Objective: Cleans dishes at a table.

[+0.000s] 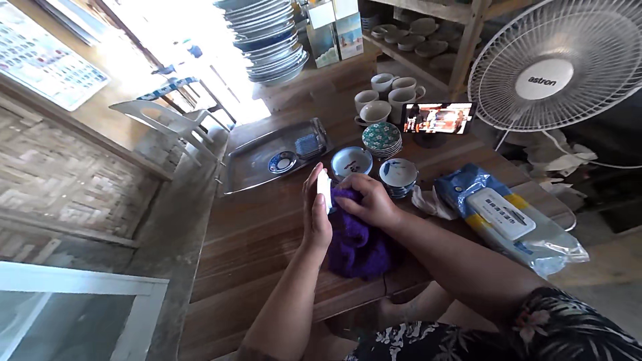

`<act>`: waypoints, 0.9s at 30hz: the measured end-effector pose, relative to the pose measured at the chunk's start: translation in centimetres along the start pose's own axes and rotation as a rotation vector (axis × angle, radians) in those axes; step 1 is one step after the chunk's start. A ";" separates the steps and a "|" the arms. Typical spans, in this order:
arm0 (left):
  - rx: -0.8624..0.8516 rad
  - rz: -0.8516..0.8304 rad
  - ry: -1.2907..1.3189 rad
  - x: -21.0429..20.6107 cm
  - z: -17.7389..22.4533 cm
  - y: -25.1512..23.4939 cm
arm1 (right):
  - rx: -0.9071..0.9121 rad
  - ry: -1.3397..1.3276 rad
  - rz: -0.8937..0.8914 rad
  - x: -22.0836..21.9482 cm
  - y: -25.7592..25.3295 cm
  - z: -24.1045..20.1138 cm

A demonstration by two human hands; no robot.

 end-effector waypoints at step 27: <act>0.018 0.036 0.013 -0.1 -0.9 0.9 | -0.144 -0.073 0.043 0.2 0.1 1.3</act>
Point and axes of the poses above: each hand's wrist, its own y-axis away from the middle knuckle, its own x-axis out of the back of the hand, z = x × y, the point moved 7 cm from there along -y, towards the middle knuckle, and after that the axes turned 9 degrees about y, right-handed, at the moved point
